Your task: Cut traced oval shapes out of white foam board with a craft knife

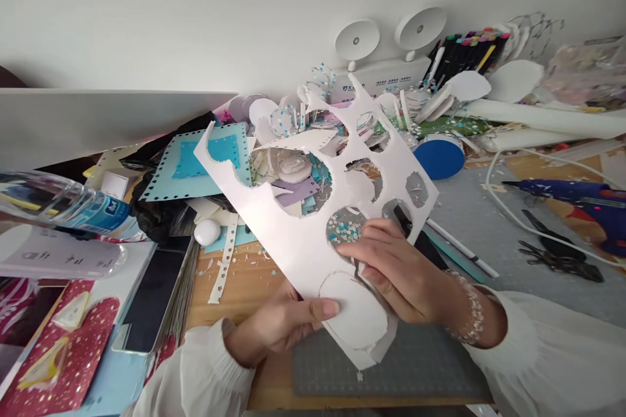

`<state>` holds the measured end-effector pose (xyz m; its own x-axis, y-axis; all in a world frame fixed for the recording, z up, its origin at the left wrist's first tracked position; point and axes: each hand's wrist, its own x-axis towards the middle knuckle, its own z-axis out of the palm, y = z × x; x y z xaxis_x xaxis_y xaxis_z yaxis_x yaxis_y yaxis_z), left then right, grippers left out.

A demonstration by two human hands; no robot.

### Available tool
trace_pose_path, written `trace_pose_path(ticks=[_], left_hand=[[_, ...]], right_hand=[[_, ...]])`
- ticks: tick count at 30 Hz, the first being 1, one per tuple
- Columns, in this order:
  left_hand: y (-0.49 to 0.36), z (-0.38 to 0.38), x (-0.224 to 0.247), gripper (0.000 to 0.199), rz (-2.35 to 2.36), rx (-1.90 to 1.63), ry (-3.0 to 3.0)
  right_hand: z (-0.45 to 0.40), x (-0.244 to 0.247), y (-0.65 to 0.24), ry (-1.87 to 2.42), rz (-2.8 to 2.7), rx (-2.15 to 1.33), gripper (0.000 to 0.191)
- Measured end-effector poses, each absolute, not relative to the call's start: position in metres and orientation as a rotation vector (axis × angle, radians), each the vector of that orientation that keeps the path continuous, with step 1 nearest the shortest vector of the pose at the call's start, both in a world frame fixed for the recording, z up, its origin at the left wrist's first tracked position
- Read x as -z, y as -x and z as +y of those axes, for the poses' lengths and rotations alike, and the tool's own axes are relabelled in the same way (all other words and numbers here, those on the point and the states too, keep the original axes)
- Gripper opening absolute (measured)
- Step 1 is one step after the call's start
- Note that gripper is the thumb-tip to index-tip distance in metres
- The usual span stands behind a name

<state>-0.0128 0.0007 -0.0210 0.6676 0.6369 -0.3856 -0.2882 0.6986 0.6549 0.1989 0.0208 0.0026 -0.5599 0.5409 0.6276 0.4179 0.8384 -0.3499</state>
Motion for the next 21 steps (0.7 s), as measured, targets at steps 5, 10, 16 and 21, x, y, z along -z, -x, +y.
trace_pose_path(ticks=[5, 10, 16, 21], left_hand=[[0.013, 0.002, 0.022, 0.055, 0.69, -0.585, -0.624], [0.022, 0.008, 0.016, 0.035, 0.764, -0.735, -0.84], [0.027, -0.002, -0.001, 0.026, 0.741, -0.72, -0.939], [0.027, -0.018, -0.009, 0.021, 0.7, -0.763, -0.934]], right_hand=[[0.022, -0.001, -0.199, 0.718, -2.237, -0.112, 0.026], [0.026, -0.013, -0.208, 0.791, -2.251, 0.035, 0.03], [0.015, -0.036, -0.214, 0.788, -2.325, 0.099, 0.027], [-0.017, -0.042, -0.209, 0.797, -2.422, 0.015, 0.048]])
